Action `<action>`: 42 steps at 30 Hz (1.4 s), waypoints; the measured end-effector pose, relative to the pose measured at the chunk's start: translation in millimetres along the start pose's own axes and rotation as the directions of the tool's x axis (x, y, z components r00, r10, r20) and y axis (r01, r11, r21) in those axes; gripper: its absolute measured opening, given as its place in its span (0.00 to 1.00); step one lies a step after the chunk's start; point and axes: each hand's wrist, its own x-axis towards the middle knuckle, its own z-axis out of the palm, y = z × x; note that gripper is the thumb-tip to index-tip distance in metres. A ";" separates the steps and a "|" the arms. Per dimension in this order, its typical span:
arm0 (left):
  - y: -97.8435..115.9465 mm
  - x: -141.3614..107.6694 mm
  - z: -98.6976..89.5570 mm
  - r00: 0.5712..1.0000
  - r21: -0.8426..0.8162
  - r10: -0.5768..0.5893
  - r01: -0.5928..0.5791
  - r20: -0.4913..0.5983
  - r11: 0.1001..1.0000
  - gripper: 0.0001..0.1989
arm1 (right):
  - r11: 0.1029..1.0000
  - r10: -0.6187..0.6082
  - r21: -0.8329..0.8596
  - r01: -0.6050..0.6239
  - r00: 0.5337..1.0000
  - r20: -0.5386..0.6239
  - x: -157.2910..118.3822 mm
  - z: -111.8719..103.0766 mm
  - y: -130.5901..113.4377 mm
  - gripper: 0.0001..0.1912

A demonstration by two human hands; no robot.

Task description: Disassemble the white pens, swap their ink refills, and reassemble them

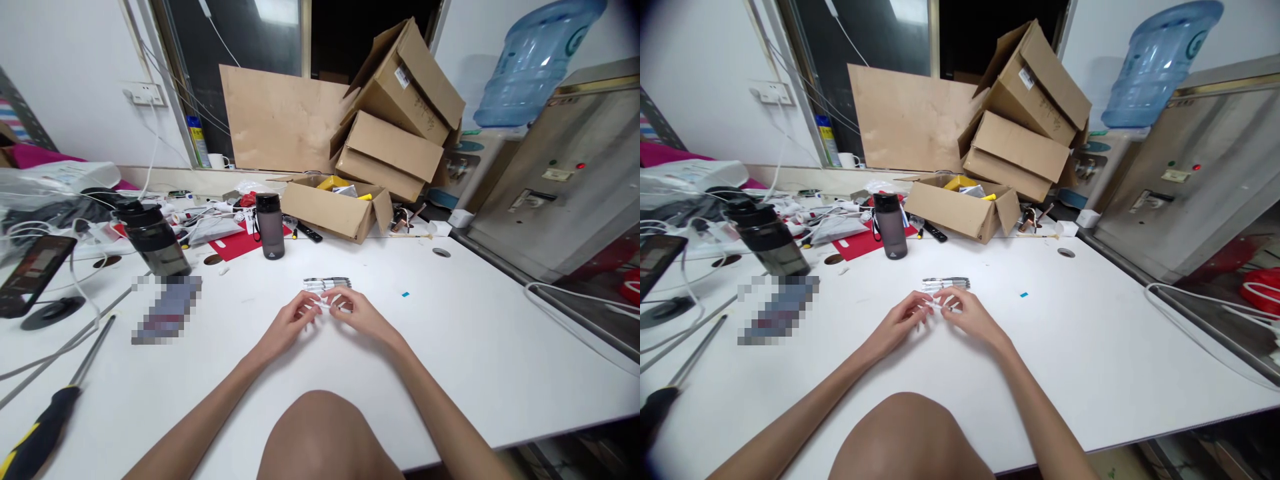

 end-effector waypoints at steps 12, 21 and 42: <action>4.2 3.7 -12.1 0.989 0.022 0.047 -0.044 -0.141 0.999 0.14 | 0.992 0.122 -0.007 -0.123 0.986 -0.114 -0.2 -22.5 8.4 0.15; 7.2 4.8 -19.4 0.973 0.023 0.052 -0.048 -0.225 0.999 0.15 | 0.986 0.137 0.112 -0.124 0.983 -0.118 -1.3 -39.6 15.7 0.16; 7.8 4.7 -22.7 0.989 0.069 0.029 -0.019 -0.145 0.997 0.15 | 0.979 0.164 0.131 -0.154 0.984 -0.070 -6.8 -50.3 3.2 0.15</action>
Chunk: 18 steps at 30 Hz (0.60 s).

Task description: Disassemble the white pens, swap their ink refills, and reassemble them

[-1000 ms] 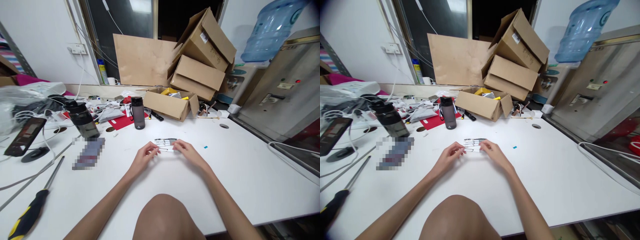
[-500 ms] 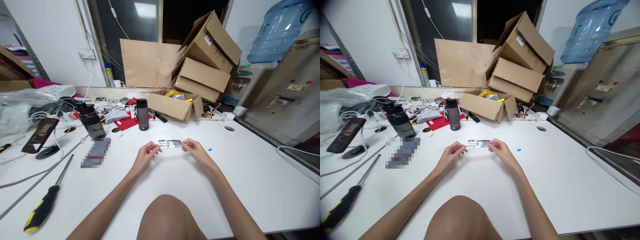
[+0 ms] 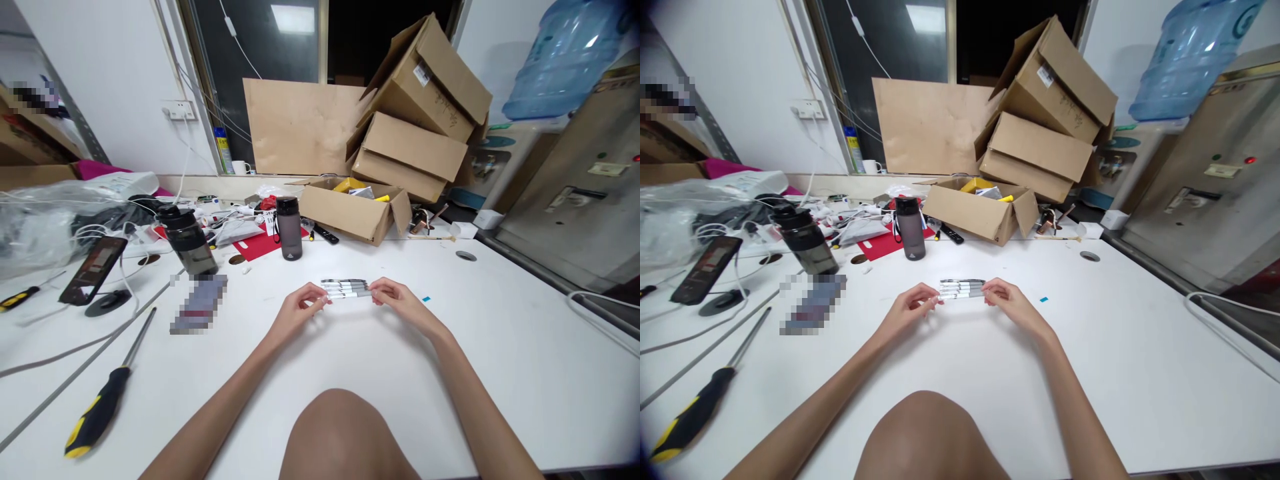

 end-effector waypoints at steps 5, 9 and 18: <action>0.5 -0.9 -0.2 0.999 0.026 0.008 -0.009 0.051 1.000 0.12 | 0.999 0.016 -0.038 -0.016 1.000 0.018 -1.3 -2.4 0.4 0.16; 1.6 -1.3 -0.8 0.996 0.047 0.013 -0.017 0.091 0.999 0.13 | 0.992 0.066 -0.113 -0.058 0.996 0.061 -2.5 -3.1 2.6 0.16; -3.2 -0.3 -9.9 0.975 0.201 -0.023 -0.022 0.219 0.979 0.10 | 0.981 0.134 -0.166 -0.098 0.966 0.221 -4.3 -9.2 9.7 0.13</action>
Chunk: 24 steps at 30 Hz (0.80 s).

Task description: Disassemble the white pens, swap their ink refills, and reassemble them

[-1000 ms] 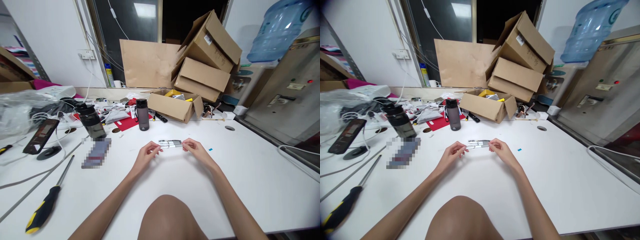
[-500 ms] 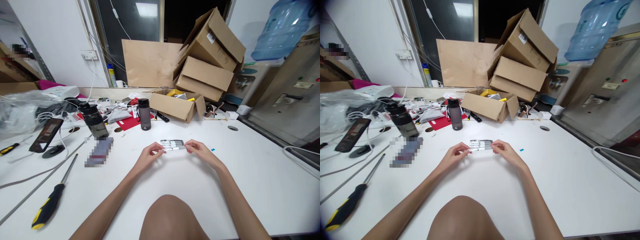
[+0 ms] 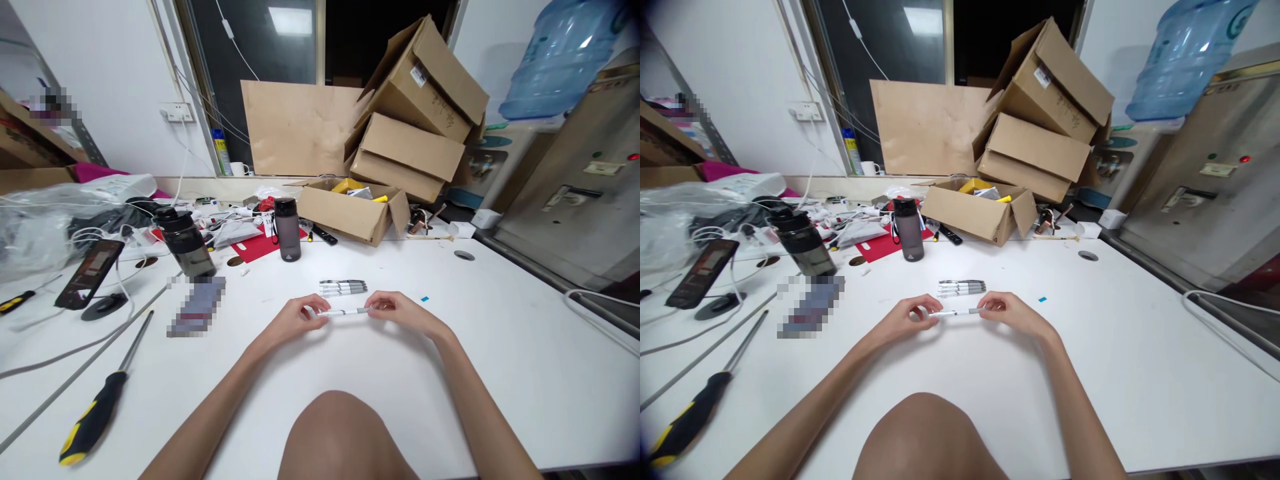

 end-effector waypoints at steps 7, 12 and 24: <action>-2.1 -3.5 -2.3 0.981 0.197 0.006 -0.045 0.193 0.979 0.12 | 0.990 0.078 -0.123 -0.063 0.989 0.126 -1.4 6.8 -1.9 0.08; -2.3 -3.9 -0.5 0.975 0.226 0.005 -0.057 0.223 0.973 0.12 | 0.973 0.090 -0.223 -0.059 0.987 0.135 0.1 7.2 7.1 0.09; 1.0 -5.9 -0.9 0.968 0.241 -0.016 -0.046 0.249 0.969 0.11 | 0.962 0.108 -0.264 -0.069 0.984 0.138 -1.3 6.1 9.9 0.10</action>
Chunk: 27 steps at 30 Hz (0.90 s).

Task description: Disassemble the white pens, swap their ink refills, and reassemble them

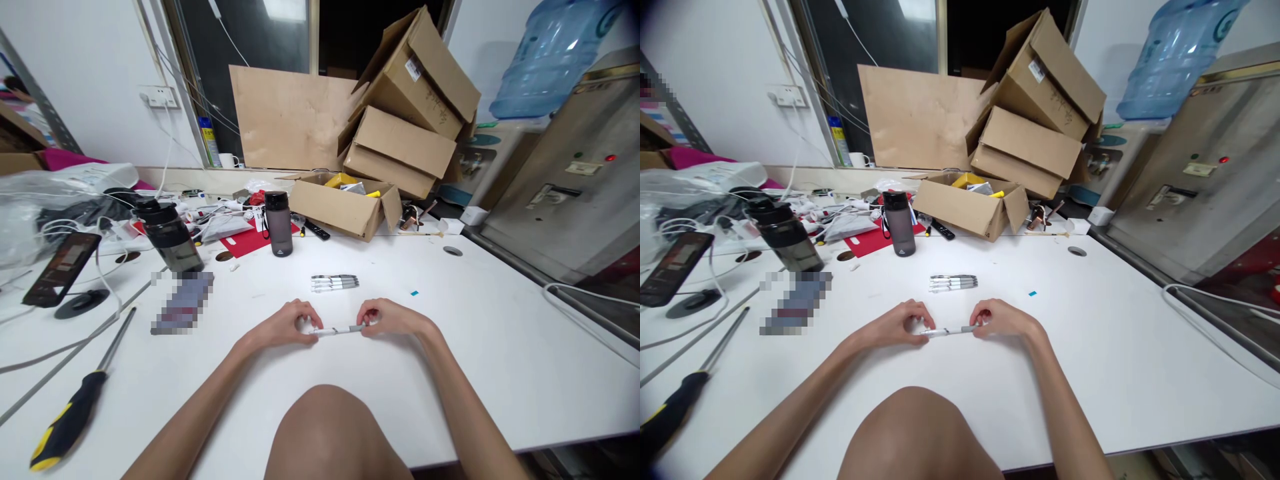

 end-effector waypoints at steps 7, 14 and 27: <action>-1.5 0.2 -1.1 1.000 -0.022 0.001 -0.001 -0.002 1.000 0.13 | 0.998 0.037 0.050 -0.037 0.999 0.002 -0.7 -1.0 -3.8 0.12; -23.0 4.4 2.6 0.976 -0.234 -0.098 0.051 -0.196 0.971 0.17 | 0.995 0.101 0.049 -0.090 0.946 -0.309 5.4 -2.2 4.5 0.14; -15.6 12.1 5.6 0.892 -0.767 -0.402 0.107 -0.207 0.633 0.20 | 0.978 0.131 -0.050 -0.201 0.790 -0.599 32.2 17.1 18.4 0.21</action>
